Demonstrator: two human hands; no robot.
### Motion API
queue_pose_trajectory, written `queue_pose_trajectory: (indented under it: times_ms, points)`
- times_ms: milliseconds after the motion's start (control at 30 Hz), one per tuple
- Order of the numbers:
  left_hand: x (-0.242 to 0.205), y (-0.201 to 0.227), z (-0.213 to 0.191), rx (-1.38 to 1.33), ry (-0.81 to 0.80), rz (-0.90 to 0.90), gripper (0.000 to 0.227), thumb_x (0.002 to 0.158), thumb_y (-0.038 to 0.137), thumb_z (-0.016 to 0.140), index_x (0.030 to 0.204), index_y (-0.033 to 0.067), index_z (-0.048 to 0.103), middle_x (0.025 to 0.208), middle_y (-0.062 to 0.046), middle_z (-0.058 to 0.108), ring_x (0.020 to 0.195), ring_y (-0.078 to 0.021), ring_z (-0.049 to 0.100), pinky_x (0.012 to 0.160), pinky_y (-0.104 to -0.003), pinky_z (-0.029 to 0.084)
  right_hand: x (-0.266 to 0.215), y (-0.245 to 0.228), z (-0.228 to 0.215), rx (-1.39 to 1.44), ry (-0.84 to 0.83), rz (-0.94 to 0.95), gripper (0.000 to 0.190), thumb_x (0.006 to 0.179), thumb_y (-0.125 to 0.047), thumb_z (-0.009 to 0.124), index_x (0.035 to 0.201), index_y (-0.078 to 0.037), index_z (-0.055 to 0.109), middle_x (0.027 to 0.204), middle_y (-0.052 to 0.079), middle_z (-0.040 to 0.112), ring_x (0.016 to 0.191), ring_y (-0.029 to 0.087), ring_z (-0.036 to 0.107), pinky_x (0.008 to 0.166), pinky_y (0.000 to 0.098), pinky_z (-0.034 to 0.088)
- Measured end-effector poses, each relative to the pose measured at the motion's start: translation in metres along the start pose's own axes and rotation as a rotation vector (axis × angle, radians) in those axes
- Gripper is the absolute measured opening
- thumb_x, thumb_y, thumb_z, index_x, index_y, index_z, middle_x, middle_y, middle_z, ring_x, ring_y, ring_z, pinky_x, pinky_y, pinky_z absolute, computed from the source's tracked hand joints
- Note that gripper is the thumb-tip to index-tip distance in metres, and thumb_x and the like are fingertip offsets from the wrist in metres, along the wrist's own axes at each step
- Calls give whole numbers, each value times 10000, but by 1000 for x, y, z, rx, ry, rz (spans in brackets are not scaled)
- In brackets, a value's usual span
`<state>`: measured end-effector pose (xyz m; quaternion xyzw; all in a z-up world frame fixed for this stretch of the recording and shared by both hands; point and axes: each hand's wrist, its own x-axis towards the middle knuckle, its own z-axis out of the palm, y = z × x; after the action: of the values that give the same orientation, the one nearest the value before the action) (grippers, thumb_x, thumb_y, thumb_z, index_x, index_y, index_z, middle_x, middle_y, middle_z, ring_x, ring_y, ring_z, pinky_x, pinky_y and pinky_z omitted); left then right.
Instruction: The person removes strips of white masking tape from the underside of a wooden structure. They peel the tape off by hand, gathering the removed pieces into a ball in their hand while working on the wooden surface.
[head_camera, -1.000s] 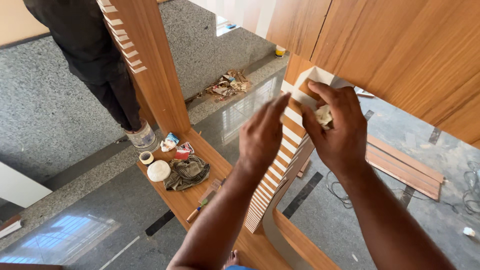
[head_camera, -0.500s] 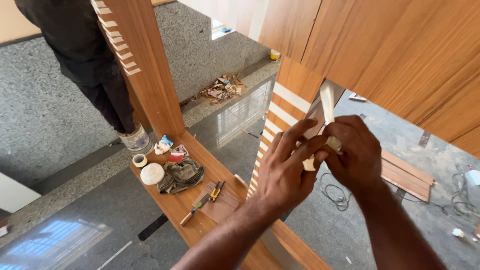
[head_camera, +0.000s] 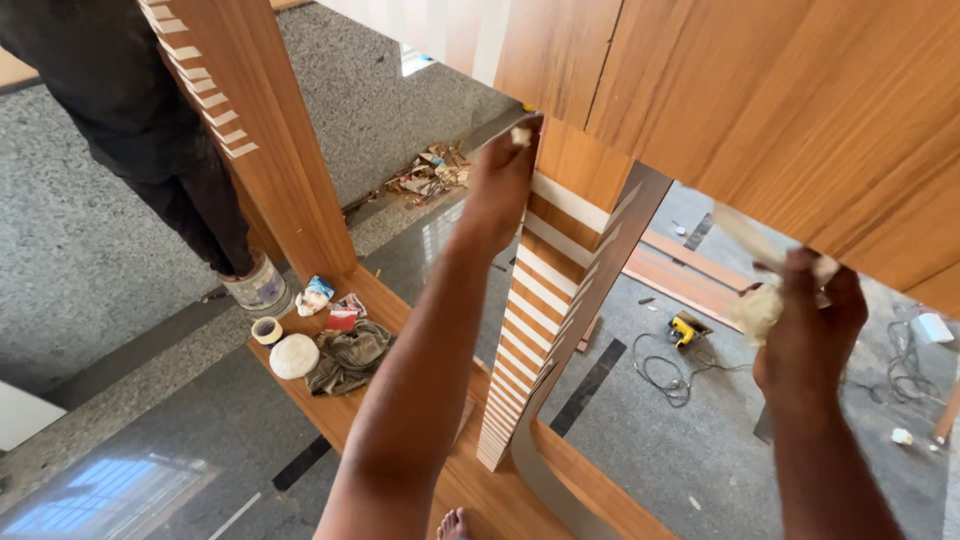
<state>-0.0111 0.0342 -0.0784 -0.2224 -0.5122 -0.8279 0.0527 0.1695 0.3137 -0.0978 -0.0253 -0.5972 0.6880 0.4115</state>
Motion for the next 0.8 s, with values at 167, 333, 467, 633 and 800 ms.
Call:
queue_pose_trajectory:
  times_ms: [167,333,467,633,800]
  points:
    - [5,-19,-11,-42,-138,162,221,1135,84,494,1266,8,654,1119,-58,735,1029,-134,659,949,-311,551,-21,-15,18,-26,-428,-43,167,1010,-44,642,1138,-34,535,1124,120,708,964,203,692,814,389,606]
    - [5,-21,-33,-198,-254,70,176,1217,63,519,1181,-68,631,1049,-70,692,1001,-149,621,923,-329,525,-35,-16,55,180,-667,59,397,1050,-117,696,1321,-76,408,949,98,612,834,190,631,754,393,559]
    - [-4,-14,-26,142,-245,43,277,1026,9,497,1283,46,594,1172,-25,697,1029,-114,667,940,-294,539,-39,-24,72,147,-757,-61,494,1064,-331,604,1490,-143,439,910,62,659,748,150,633,686,327,544]
    - [-20,20,-19,475,-197,149,259,1035,-24,504,1253,9,639,1121,-107,732,1054,-158,657,945,-298,546,-47,-35,95,-390,-628,-156,267,1120,-283,512,1086,-99,702,849,101,690,619,140,606,566,309,477]
    - [-90,75,-27,621,-129,59,215,1024,3,457,1174,35,607,1299,-90,668,1120,-183,688,943,-338,614,-63,-64,130,-692,-637,-672,351,1019,-152,613,1364,-94,596,1148,243,663,923,224,712,672,301,599]
